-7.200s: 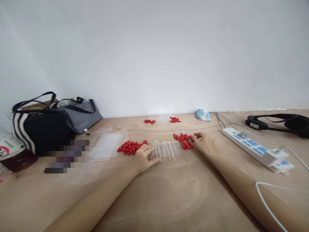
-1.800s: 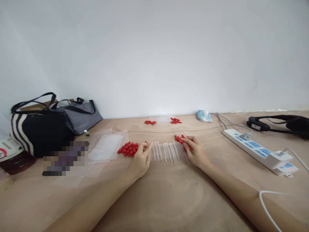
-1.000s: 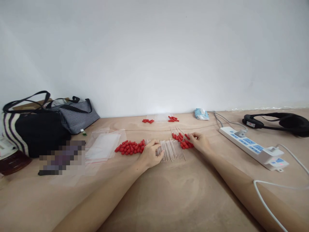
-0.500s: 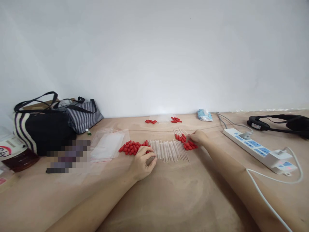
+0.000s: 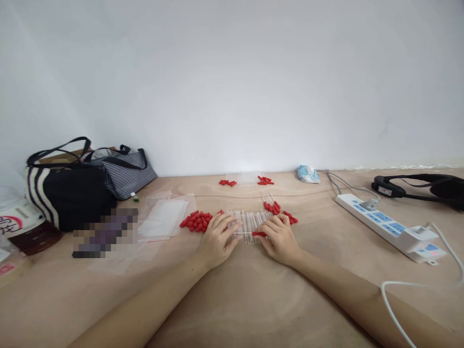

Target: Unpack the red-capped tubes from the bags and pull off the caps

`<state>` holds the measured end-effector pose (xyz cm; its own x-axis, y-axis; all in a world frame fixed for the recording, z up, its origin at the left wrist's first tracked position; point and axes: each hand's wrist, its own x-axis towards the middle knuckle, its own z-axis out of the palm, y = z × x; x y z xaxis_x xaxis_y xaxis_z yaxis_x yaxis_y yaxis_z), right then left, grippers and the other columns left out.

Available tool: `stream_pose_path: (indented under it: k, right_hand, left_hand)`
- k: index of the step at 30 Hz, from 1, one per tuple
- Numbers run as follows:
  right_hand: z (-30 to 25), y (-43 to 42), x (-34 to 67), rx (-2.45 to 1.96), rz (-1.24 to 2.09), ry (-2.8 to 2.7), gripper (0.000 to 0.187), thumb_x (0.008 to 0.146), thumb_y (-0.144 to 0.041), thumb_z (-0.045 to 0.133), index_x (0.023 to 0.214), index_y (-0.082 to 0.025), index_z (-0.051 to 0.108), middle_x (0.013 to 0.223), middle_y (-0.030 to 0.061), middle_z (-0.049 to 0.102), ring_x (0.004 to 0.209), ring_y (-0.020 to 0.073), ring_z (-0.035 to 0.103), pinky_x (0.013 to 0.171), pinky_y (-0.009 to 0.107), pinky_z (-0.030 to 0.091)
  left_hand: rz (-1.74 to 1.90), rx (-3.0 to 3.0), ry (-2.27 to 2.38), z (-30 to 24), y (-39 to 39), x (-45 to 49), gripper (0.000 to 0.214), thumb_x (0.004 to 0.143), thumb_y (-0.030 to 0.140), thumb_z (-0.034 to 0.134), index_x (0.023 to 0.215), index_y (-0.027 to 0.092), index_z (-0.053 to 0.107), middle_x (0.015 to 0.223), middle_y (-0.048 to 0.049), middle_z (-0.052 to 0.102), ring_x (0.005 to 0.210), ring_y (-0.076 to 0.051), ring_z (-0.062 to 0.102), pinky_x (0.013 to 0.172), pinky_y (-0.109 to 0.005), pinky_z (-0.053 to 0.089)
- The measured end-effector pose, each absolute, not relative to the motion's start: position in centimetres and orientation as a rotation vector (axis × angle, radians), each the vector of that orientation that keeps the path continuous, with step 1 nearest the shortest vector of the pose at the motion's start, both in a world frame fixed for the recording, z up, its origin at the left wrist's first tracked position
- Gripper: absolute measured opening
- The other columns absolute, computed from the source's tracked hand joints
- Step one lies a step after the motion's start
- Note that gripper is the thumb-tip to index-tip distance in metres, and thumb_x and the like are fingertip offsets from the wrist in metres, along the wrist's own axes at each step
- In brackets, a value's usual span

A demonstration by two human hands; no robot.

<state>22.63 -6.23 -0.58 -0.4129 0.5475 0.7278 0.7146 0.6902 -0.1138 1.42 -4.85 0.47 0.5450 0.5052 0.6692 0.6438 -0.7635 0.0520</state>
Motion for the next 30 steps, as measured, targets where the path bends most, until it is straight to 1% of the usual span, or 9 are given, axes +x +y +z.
stream_pose_path:
  k: [3, 5, 9, 13, 17, 20, 23, 27, 30]
  right_hand:
    - [-0.7, -6.2, 21.9, -0.920, -0.266, -2.115, 0.014, 0.082, -0.028, 0.050, 0.076, -0.019, 0.058, 0.069, 0.0001, 0.060, 0.072, 0.0141, 0.046, 0.077, 0.033, 0.025]
    - [-0.8, -6.2, 21.8, -0.914, -0.285, -2.115, 0.013, 0.082, -0.029, 0.051, 0.080, -0.019, 0.060, 0.068, 0.0002, 0.059, 0.072, 0.0139, 0.045, 0.077, 0.033, 0.024]
    - [-1.1, -6.2, 21.8, -0.905, -0.340, -2.134, 0.013, 0.081, -0.029, 0.052, 0.084, -0.022, 0.062, 0.064, -0.0008, 0.056, 0.070, 0.0133, 0.045, 0.080, 0.035, 0.023]
    - [-1.3, -6.2, 22.2, -0.898, -0.331, -2.150, 0.013, 0.081, -0.027, 0.052, 0.080, -0.022, 0.064, 0.061, -0.0010, 0.054, 0.070, 0.0133, 0.044, 0.082, 0.037, 0.022]
    - [-1.2, -6.0, 24.1, -1.031, -0.285, -2.049, 0.015, 0.081, -0.024, 0.050, 0.073, -0.021, 0.063, 0.062, 0.0003, 0.054, 0.070, 0.0148, 0.046, 0.080, 0.039, 0.026]
    - [-1.1, -5.2, 25.7, -1.051, -0.136, -1.942, 0.016, 0.082, -0.027, 0.048, 0.082, -0.022, 0.064, 0.071, 0.0027, 0.057, 0.072, 0.0159, 0.049, 0.073, 0.035, 0.035]
    - [-1.1, -3.9, 26.5, -0.973, 0.060, -1.811, 0.022, 0.084, -0.028, 0.043, 0.094, -0.022, 0.062, 0.081, 0.0053, 0.056, 0.075, 0.0159, 0.052, 0.068, 0.031, 0.042]
    - [-1.3, -1.7, 28.2, -1.183, 0.163, -1.587, 0.028, 0.081, -0.030, 0.044, 0.099, -0.018, 0.061, 0.081, 0.0062, 0.055, 0.072, 0.0157, 0.053, 0.066, 0.030, 0.045]
    - [-1.5, -0.3, 30.4, -1.430, 0.300, -1.383, 0.034, 0.075, -0.030, 0.049, 0.103, -0.013, 0.056, 0.079, 0.0059, 0.058, 0.062, 0.0132, 0.053, 0.056, 0.027, 0.044]
  left_hand:
    - [-1.044, -2.634, -0.873, 0.4, -4.9, 1.8, 0.013, 0.081, 0.023, 0.051, 0.088, 0.022, 0.062, 0.089, -0.0006, 0.066, 0.096, -0.018, 0.054, 0.096, -0.043, 0.031]
    - [-1.081, -2.660, -0.859, 0.4, -4.9, 1.9, 0.011, 0.081, 0.021, 0.051, 0.081, 0.021, 0.062, 0.082, 0.0009, 0.068, 0.089, -0.016, 0.057, 0.094, -0.041, 0.033]
    - [-1.125, -2.667, -0.838, 0.2, -5.1, 2.0, 0.010, 0.081, 0.019, 0.052, 0.079, 0.020, 0.062, 0.082, 0.0007, 0.069, 0.085, -0.015, 0.060, 0.092, -0.040, 0.034]
    - [-1.164, -2.667, -0.789, 0.1, -5.0, 1.8, 0.009, 0.080, 0.018, 0.053, 0.078, 0.019, 0.062, 0.080, 0.0007, 0.069, 0.084, -0.016, 0.061, 0.092, -0.040, 0.034]
    - [-1.202, -2.599, -0.854, 0.3, -4.5, 0.1, 0.012, 0.080, 0.016, 0.051, 0.075, 0.018, 0.062, 0.078, -0.0004, 0.068, 0.082, -0.015, 0.061, 0.086, -0.037, 0.040]
    - [-1.241, -2.546, -0.952, 0.5, -4.4, -1.2, 0.013, 0.082, 0.017, 0.049, 0.083, 0.017, 0.062, 0.082, -0.0033, 0.064, 0.078, -0.014, 0.059, 0.075, -0.029, 0.046]
    - [-1.261, -2.508, -1.038, 0.4, -4.4, -1.2, 0.021, 0.084, 0.016, 0.044, 0.097, 0.015, 0.060, 0.086, -0.0058, 0.055, 0.071, -0.011, 0.055, 0.064, -0.023, 0.048]
    - [-1.237, -2.437, -1.121, 0.2, -3.9, -0.1, 0.032, 0.084, 0.012, 0.037, 0.111, 0.014, 0.053, 0.091, -0.0071, 0.049, 0.074, -0.011, 0.054, 0.069, -0.024, 0.047]
    - [-1.232, -2.459, -1.120, 0.4, -3.1, 1.1, 0.031, 0.083, 0.012, 0.039, 0.109, 0.015, 0.055, 0.082, -0.0045, 0.051, 0.073, -0.012, 0.054, 0.068, -0.023, 0.047]
